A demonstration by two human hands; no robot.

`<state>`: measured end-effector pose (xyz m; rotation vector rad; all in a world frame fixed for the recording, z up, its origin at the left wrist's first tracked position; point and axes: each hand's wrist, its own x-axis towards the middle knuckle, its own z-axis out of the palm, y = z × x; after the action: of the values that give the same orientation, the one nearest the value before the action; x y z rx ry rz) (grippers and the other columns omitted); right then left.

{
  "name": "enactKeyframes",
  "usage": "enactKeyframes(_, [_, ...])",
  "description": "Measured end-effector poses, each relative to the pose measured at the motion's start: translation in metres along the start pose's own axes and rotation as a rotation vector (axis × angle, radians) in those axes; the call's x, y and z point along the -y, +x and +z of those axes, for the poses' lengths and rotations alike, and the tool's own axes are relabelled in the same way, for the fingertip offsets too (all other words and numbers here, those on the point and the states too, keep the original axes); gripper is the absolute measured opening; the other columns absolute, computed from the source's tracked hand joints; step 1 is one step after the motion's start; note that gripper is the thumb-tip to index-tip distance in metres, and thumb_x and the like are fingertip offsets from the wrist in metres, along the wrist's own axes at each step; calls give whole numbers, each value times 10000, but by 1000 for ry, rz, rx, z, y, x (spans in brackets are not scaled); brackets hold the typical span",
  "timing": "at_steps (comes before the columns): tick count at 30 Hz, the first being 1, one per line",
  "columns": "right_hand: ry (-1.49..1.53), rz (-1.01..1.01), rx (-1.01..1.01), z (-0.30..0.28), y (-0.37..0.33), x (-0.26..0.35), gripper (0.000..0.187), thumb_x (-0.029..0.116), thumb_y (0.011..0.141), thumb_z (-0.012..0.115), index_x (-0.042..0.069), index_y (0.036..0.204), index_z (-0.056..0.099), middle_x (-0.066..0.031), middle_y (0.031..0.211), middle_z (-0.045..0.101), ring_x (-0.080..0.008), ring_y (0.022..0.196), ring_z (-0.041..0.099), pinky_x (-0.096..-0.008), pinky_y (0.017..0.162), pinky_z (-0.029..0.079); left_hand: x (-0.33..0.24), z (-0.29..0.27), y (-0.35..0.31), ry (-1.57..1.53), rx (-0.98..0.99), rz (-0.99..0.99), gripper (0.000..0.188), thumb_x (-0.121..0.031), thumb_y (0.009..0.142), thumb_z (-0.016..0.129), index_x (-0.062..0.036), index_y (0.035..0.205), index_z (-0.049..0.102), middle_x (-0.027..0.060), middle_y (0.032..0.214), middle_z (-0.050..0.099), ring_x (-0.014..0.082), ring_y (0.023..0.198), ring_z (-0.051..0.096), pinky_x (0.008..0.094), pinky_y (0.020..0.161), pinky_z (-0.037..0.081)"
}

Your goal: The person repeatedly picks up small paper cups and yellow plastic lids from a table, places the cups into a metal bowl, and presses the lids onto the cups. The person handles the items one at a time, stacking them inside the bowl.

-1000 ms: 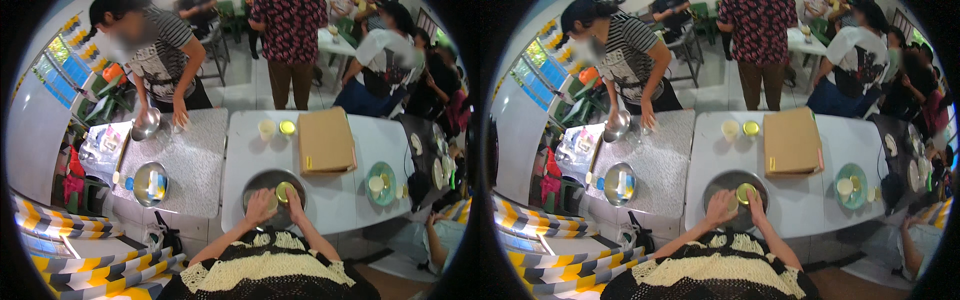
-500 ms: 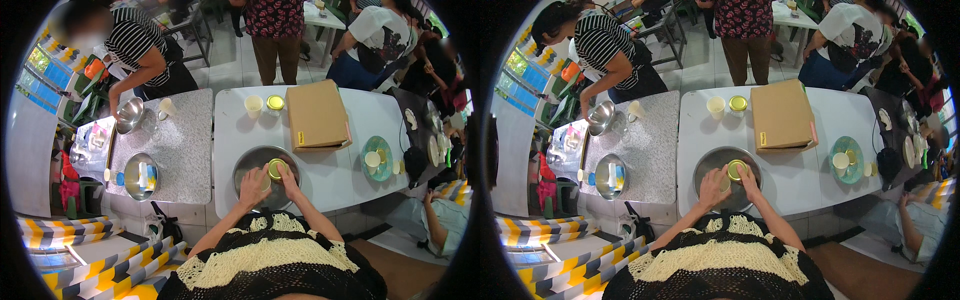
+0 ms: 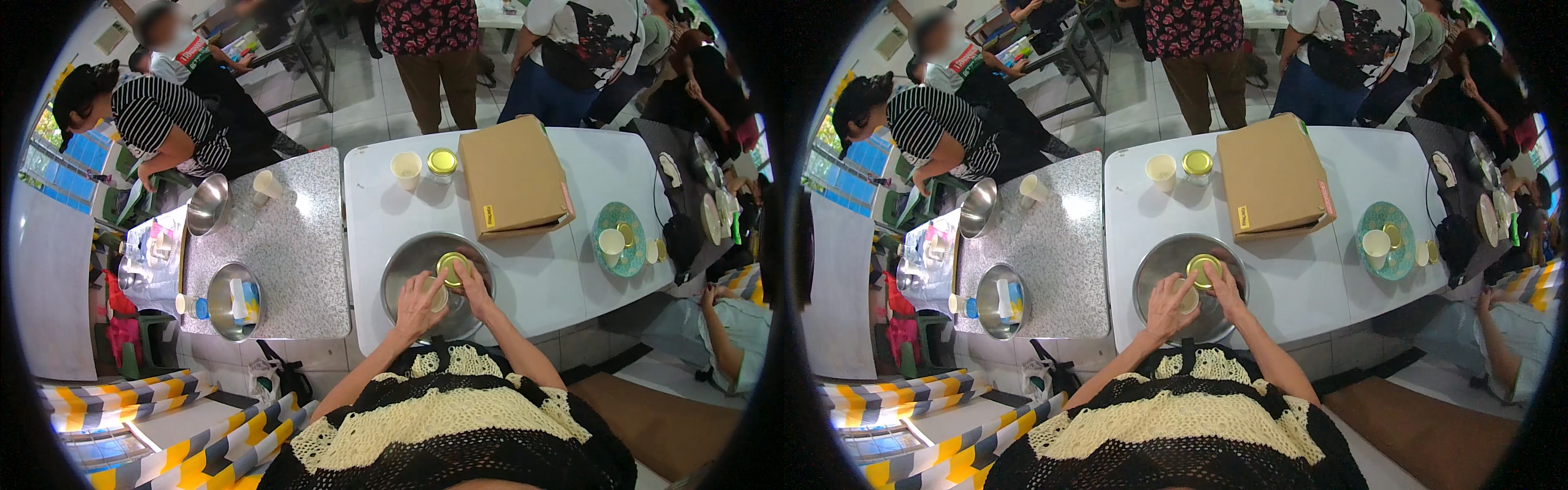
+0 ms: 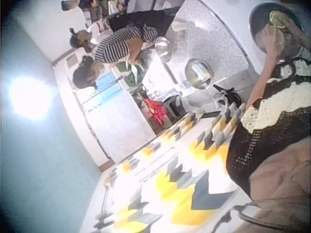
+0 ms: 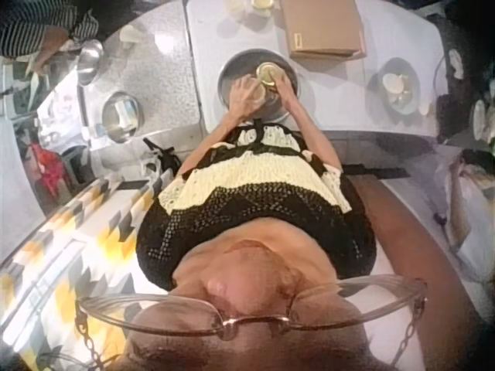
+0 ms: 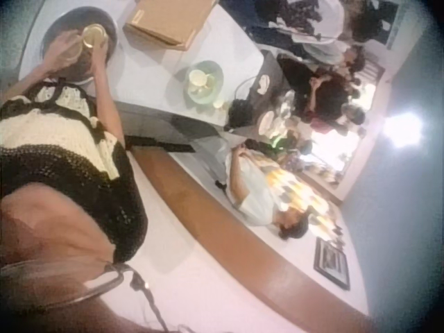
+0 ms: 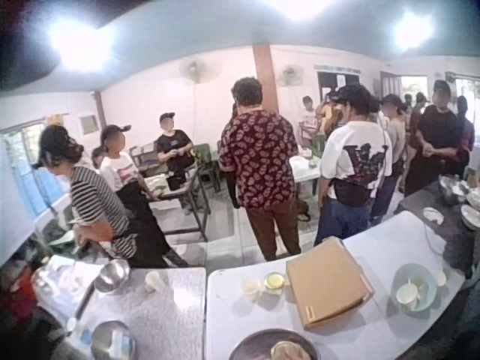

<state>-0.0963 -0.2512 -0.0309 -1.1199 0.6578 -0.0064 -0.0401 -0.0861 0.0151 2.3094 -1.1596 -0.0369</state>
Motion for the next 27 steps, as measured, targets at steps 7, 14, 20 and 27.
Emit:
enactKeyframes(7, [-41,19,-17,3,2,7,543,532,927,571,152,1308,502,-16,1212,562,-139,1061,539,-335,851,470,3,3,1,-24,-20,-29,878,-273,668,800,-246,1454,410,152,1244,485,340,1136,486,462,919,428])
enactKeyframes(14, [-68,38,20,0,9,8,537,501,947,557,150,1346,477,-24,1253,556,-137,1090,555,-315,839,502,1,3,2,-41,-45,-62,857,-262,679,790,-232,1450,418,164,1246,489,353,1133,492,467,934,439])
enactKeyframes(20, [-36,31,35,0,9,9,547,496,954,550,155,1371,456,-25,1266,550,-146,1125,551,-324,864,508,3,6,1,-52,-49,-60,867,-252,676,793,-245,1455,411,167,1260,481,351,1149,487,466,940,446])
enactKeyframes(27, [13,7,-44,8,-9,5,553,521,952,541,167,1367,450,-19,1248,548,-139,1090,556,-311,848,496,5,-3,1,-65,10,-8,862,-242,678,793,-250,1452,415,152,1242,487,350,1143,492,455,946,451])
